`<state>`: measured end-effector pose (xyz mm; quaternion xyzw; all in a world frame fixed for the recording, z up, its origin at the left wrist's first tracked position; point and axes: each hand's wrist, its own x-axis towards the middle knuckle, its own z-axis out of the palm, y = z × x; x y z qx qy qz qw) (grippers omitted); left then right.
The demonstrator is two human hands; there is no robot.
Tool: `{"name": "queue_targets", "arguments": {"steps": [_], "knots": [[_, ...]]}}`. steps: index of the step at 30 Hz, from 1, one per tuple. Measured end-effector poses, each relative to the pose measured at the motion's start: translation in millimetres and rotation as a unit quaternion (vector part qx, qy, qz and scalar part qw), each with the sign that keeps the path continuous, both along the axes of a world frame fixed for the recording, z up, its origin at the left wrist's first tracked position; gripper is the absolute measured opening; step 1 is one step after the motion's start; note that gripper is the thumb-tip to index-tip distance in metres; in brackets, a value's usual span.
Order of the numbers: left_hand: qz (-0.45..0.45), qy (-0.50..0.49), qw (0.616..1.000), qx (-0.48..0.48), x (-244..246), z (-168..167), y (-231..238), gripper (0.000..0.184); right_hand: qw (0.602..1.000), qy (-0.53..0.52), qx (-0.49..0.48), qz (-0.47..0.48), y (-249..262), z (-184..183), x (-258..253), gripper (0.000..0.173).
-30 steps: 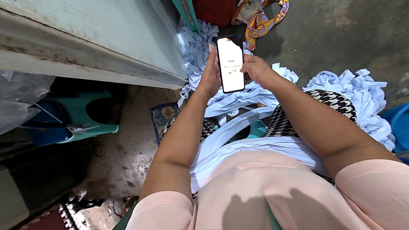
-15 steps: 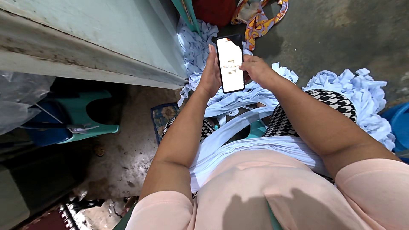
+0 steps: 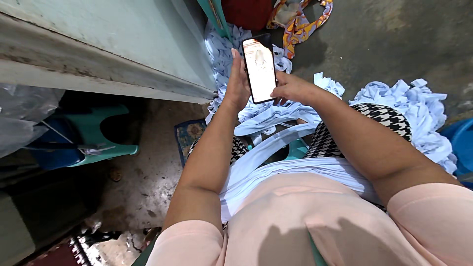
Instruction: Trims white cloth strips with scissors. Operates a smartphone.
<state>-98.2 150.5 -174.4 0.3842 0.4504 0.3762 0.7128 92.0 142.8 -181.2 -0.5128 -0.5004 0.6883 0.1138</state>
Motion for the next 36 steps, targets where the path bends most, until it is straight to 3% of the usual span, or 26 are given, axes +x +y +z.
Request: {"name": "queue_targets", "arguments": {"steps": [5, 36], "knots": [[0.014, -0.011, 1.000, -0.006, -0.6, 2.1, 1.0, 0.089, 0.999, 0.010, 0.016, 0.035, 0.4, -6.6, 1.5, 0.064], [0.010, -0.027, 0.999, -0.026, -1.1, 1.6, 0.7, 0.087, 0.999, -0.022, 0.033, 0.036, 1.0, -2.1, 1.8, 0.051]]}}
